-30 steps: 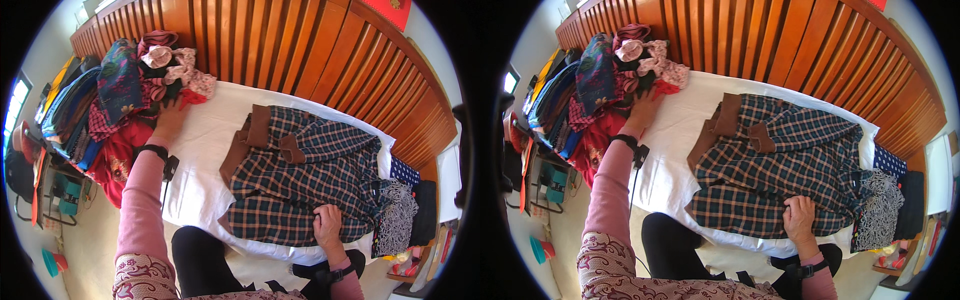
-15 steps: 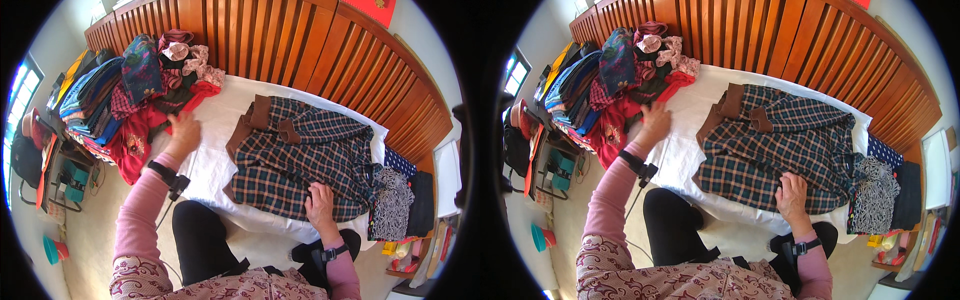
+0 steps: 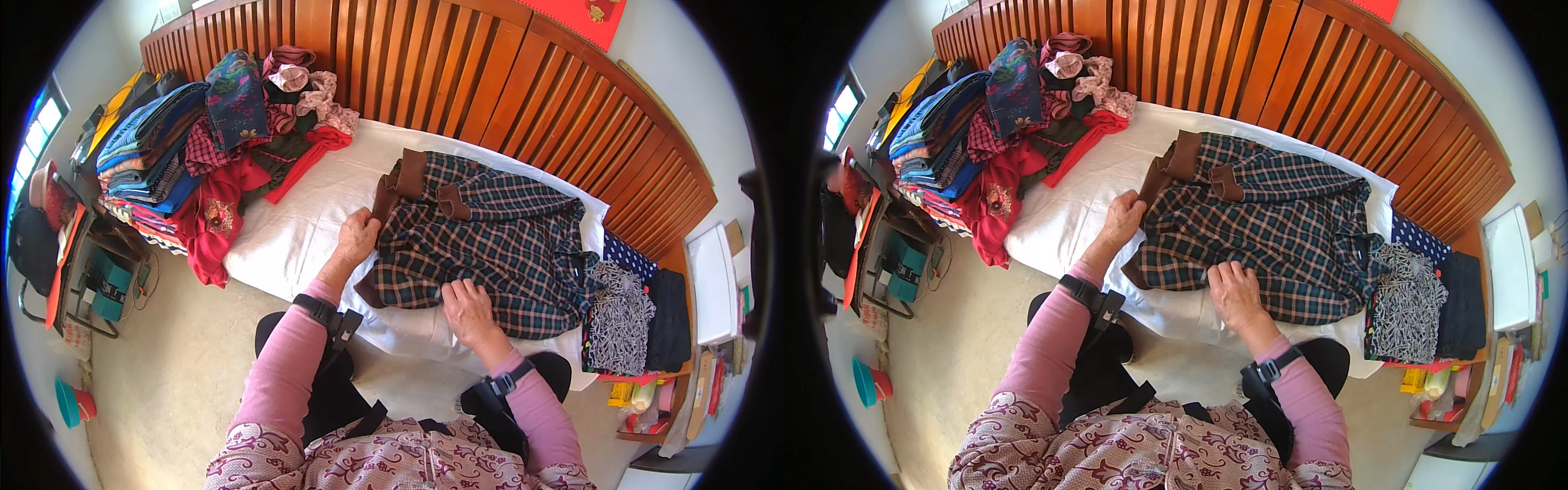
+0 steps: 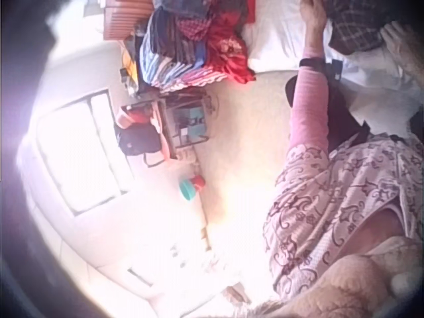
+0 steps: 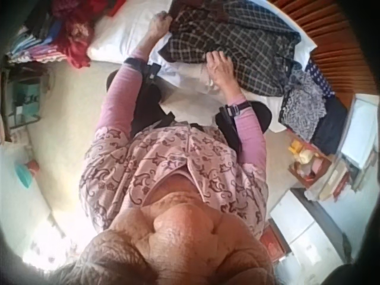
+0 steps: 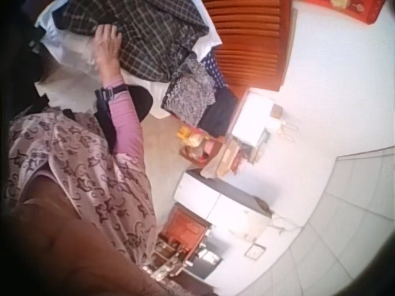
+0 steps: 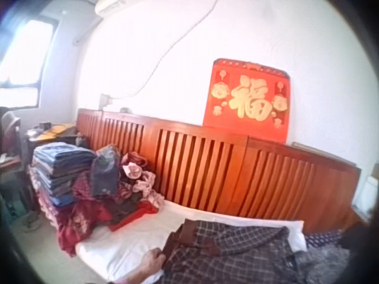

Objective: The person folds a plaid shirt on a bed. They smooth the fabric, fold the sleeves inward, and fold the shirt in half. The shirt remains on the bed after folding.

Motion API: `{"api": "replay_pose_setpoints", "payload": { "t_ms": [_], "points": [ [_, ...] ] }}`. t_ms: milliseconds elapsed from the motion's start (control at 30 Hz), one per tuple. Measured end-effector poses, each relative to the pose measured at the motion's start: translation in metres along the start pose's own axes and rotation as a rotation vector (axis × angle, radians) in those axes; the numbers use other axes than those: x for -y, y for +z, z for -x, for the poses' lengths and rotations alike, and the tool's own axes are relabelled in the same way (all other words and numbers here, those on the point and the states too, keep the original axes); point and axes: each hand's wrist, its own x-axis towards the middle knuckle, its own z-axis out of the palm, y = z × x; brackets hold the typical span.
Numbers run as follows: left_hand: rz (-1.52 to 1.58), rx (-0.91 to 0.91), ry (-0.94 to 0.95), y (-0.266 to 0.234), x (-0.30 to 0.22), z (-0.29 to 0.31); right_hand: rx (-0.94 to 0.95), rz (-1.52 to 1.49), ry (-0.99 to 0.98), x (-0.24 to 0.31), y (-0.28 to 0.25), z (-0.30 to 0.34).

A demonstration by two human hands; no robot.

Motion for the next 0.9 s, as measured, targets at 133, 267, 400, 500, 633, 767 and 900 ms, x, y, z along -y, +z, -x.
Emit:
{"api": "replay_pose_setpoints", "payload": {
  "t_ms": [133,267,400,500,633,767,900],
  "points": [
    [0.509,-0.059,-0.100,-0.003,0.001,-0.006,-0.087,-0.550,0.288,-0.044,-0.005,-0.020],
    [0.906,-0.129,-0.307,-0.022,0.002,-0.021,-0.205,-0.860,0.601,-0.087,-0.018,-0.021],
    [0.736,-0.171,-0.337,-0.038,-0.001,-0.020,0.102,-0.332,0.437,-0.067,-0.029,-0.011],
    [0.198,0.039,-0.456,-0.047,-0.004,-0.012,-0.068,-0.084,0.080,-0.035,-0.043,-0.013],
    [-0.341,0.092,-0.209,-0.047,-0.010,0.006,0.107,-0.045,-0.192,0.004,-0.041,-0.021],
    [-0.502,0.180,-0.213,-0.048,-0.016,0.011,0.065,-0.101,-0.164,0.002,-0.033,-0.029],
    [-0.473,0.299,-0.244,-0.055,-0.015,0.006,-0.186,-0.576,0.203,-0.029,-0.056,-0.054]
  ]
}}
